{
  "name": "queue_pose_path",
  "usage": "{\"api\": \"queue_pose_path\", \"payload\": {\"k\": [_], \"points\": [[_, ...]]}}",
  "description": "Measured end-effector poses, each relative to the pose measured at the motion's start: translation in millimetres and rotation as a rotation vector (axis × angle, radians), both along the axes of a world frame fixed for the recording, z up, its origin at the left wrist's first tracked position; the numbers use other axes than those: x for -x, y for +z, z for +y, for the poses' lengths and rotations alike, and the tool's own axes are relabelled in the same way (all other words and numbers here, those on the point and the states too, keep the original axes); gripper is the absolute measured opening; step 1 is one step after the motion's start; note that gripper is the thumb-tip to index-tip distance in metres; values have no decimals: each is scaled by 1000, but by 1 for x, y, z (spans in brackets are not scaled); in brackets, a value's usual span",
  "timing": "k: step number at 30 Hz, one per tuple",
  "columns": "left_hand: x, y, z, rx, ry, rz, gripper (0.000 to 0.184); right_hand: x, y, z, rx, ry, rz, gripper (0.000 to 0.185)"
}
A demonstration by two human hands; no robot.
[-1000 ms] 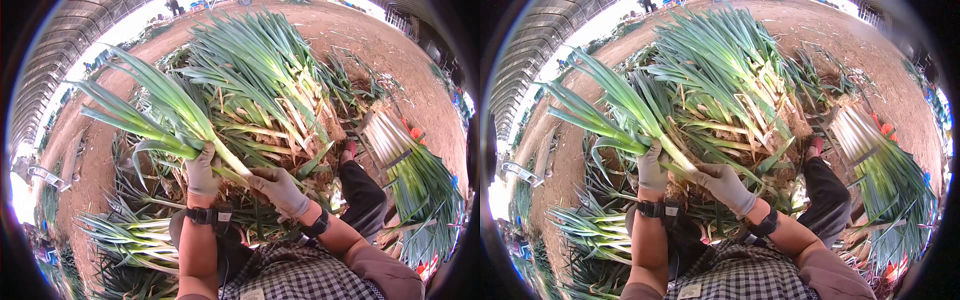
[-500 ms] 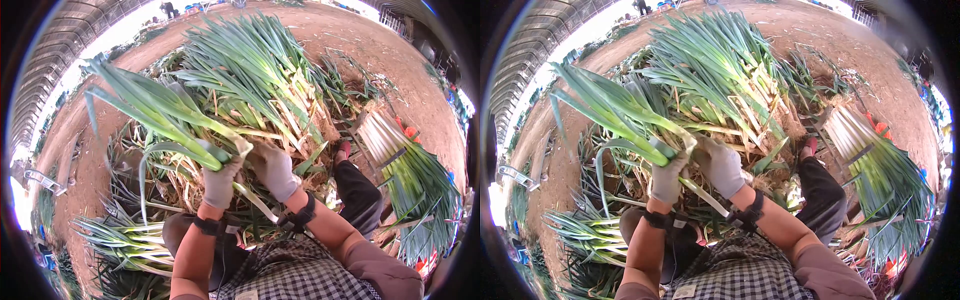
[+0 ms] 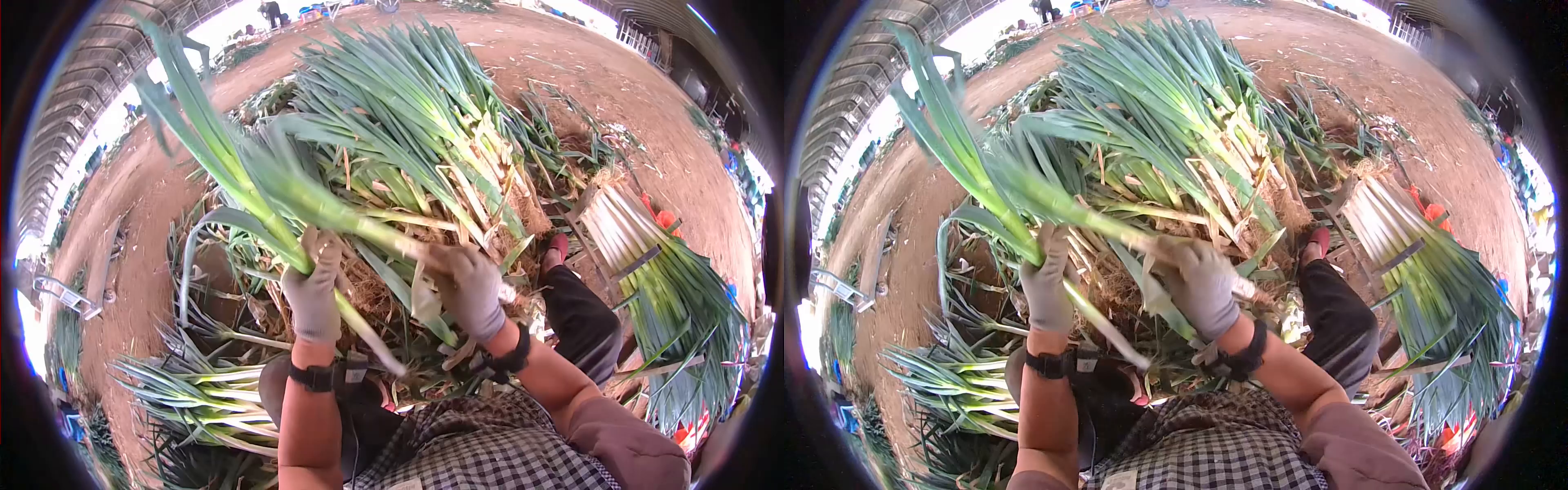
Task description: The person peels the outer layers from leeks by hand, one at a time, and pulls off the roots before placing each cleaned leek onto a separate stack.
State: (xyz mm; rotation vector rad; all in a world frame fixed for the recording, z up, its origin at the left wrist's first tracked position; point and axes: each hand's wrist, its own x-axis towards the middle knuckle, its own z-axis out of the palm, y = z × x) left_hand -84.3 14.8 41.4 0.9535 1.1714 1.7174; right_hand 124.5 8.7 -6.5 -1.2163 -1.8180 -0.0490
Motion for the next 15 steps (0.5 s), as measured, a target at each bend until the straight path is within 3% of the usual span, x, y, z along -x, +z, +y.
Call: {"api": "queue_pose_path", "payload": {"k": [2,5,9,12,15], "points": [[6,-17,11,11,-43,-39,17,7,-26,-15,-31,110,15,40],[-1,-19,9,22,-56,-126,13,7,-22,-14,152,300,256,35],[0,-25,10,-16,-122,-130,11,6,47,2,252,443,259,30],[-10,-10,1,-44,-98,4,15,29,69,20,403,407,110,31],[-12,-6,-3,-136,-100,-48,17,42,87,20,595,365,-77,29]]}}
